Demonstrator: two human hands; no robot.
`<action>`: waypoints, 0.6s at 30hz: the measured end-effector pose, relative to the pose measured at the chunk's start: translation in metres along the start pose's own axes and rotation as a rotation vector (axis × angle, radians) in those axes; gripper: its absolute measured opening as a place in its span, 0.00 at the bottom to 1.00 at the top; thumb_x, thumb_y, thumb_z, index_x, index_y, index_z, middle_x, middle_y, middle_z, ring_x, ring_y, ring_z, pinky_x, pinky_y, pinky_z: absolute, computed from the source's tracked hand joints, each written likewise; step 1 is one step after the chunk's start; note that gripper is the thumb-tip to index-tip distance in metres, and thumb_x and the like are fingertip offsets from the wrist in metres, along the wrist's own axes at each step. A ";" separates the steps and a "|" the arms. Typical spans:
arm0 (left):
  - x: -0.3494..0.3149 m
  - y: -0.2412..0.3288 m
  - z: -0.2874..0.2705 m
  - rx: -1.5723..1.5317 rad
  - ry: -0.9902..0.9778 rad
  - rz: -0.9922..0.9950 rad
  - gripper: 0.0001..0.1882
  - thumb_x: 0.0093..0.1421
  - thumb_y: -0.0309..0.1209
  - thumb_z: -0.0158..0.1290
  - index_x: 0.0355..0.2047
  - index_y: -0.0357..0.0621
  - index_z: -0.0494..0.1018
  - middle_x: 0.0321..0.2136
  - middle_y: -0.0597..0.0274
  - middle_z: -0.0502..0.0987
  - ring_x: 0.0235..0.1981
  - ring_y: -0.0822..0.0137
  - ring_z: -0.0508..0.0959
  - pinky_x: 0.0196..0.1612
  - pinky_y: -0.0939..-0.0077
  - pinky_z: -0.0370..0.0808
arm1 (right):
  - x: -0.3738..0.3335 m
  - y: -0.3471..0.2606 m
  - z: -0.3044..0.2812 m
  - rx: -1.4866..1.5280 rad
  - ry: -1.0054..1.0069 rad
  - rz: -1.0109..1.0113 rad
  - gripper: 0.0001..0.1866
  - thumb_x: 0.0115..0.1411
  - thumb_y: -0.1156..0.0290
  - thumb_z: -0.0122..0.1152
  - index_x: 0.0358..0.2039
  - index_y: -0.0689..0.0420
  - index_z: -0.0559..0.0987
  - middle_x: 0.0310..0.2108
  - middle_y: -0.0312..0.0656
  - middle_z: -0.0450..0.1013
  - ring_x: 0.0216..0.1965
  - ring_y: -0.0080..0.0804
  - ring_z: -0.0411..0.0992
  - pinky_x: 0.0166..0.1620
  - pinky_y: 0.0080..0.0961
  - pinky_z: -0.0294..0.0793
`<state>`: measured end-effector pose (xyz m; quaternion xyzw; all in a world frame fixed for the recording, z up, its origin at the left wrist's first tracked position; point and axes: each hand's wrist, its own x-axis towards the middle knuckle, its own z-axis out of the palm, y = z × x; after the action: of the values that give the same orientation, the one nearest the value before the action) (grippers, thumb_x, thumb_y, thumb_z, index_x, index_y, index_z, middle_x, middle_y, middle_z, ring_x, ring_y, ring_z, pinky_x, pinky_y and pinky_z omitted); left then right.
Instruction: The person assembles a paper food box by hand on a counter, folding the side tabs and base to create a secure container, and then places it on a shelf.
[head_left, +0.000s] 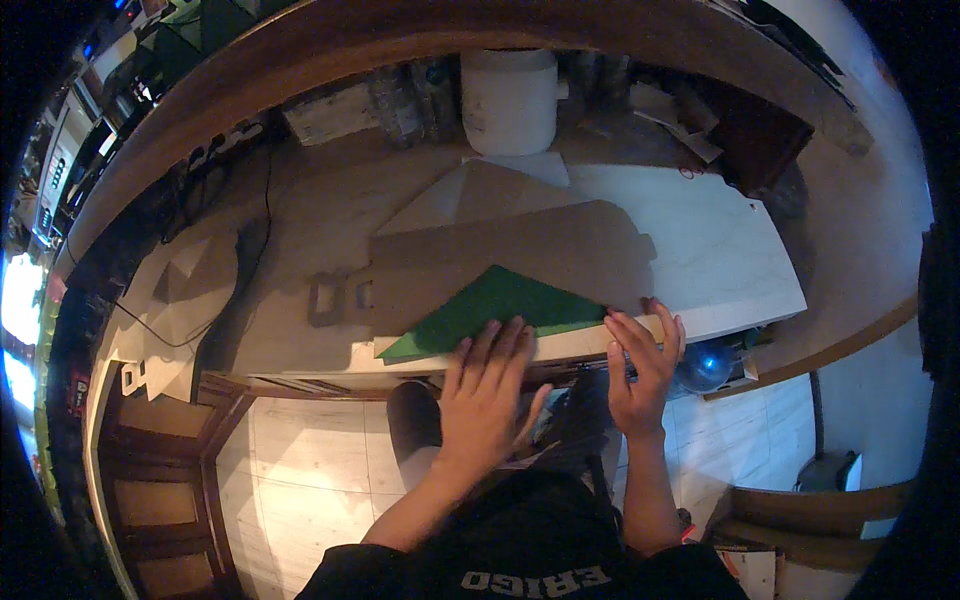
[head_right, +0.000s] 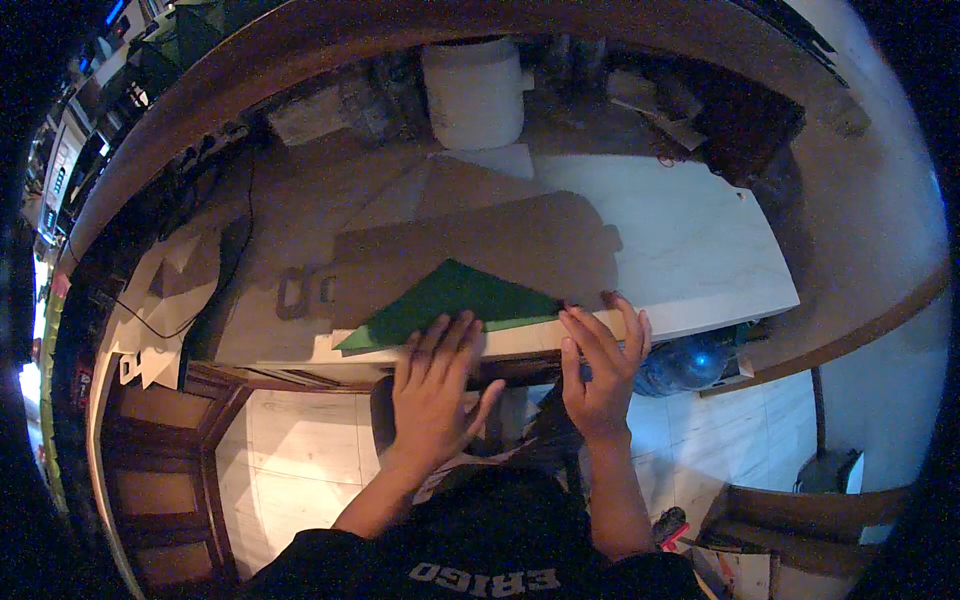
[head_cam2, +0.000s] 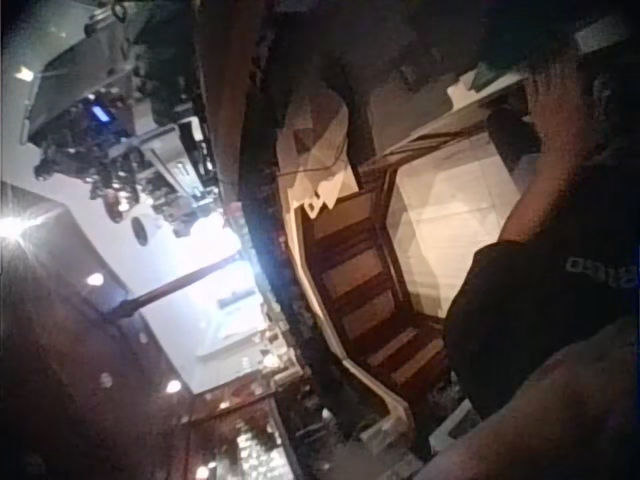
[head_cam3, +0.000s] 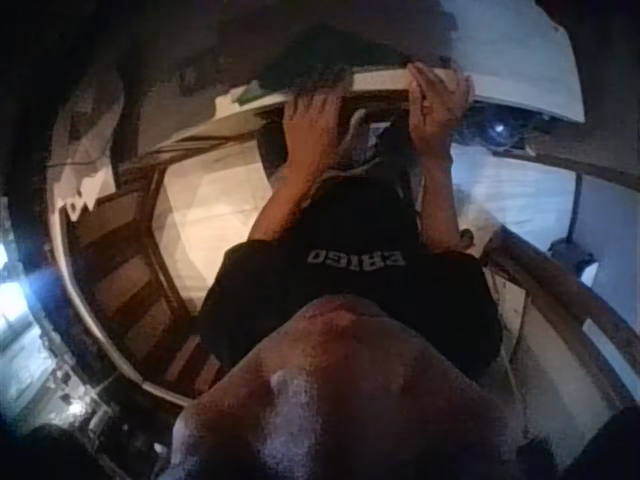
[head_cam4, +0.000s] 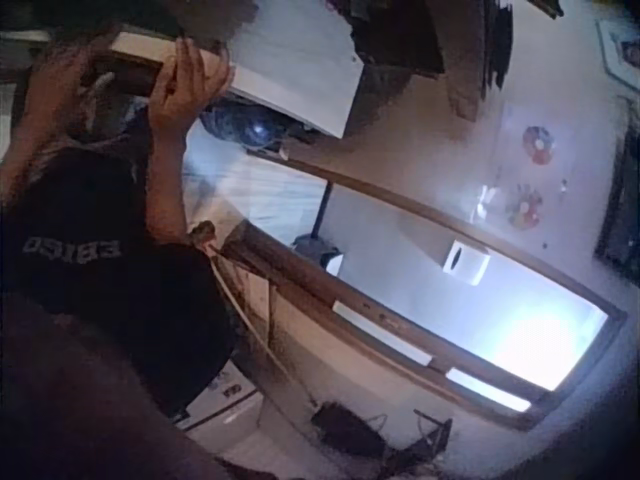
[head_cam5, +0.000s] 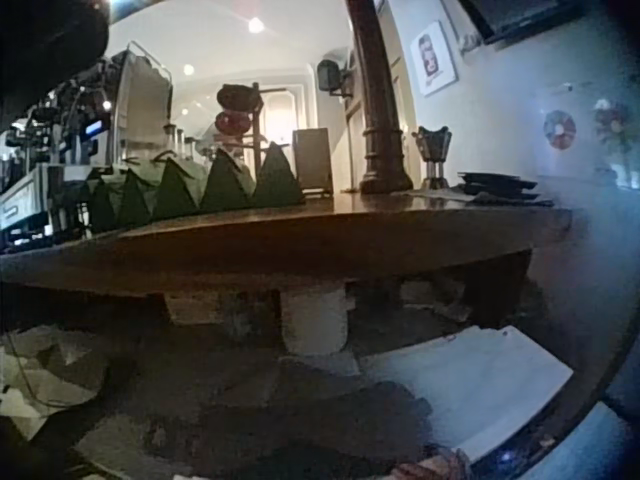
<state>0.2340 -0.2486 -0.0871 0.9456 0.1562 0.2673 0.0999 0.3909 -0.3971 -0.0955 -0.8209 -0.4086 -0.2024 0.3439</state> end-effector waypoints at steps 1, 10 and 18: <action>-0.004 -0.005 -0.004 0.016 0.007 -0.024 0.37 0.60 0.43 0.63 0.66 0.42 0.67 0.67 0.56 0.68 0.68 0.52 0.65 0.72 0.50 0.56 | 0.000 0.000 0.000 -0.002 0.001 0.002 0.14 0.66 0.68 0.59 0.50 0.51 0.85 0.54 0.34 0.79 0.68 0.49 0.63 0.73 0.57 0.45; -0.033 -0.047 -0.023 0.164 0.099 -0.211 0.35 0.62 0.43 0.61 0.65 0.40 0.68 0.66 0.56 0.69 0.70 0.50 0.62 0.73 0.45 0.52 | -0.001 0.000 0.002 0.009 0.024 -0.010 0.14 0.65 0.69 0.59 0.49 0.52 0.85 0.54 0.35 0.80 0.67 0.50 0.64 0.73 0.56 0.45; -0.042 -0.060 -0.032 0.201 0.137 -0.256 0.34 0.63 0.42 0.60 0.66 0.42 0.67 0.67 0.57 0.68 0.72 0.48 0.59 0.74 0.41 0.48 | -0.001 -0.001 0.003 0.010 0.033 -0.005 0.14 0.65 0.70 0.59 0.49 0.51 0.85 0.53 0.35 0.80 0.67 0.49 0.64 0.73 0.56 0.45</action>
<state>0.1684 -0.2039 -0.0964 0.9029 0.3075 0.2992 0.0270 0.3903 -0.3947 -0.0978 -0.8146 -0.4059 -0.2150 0.3541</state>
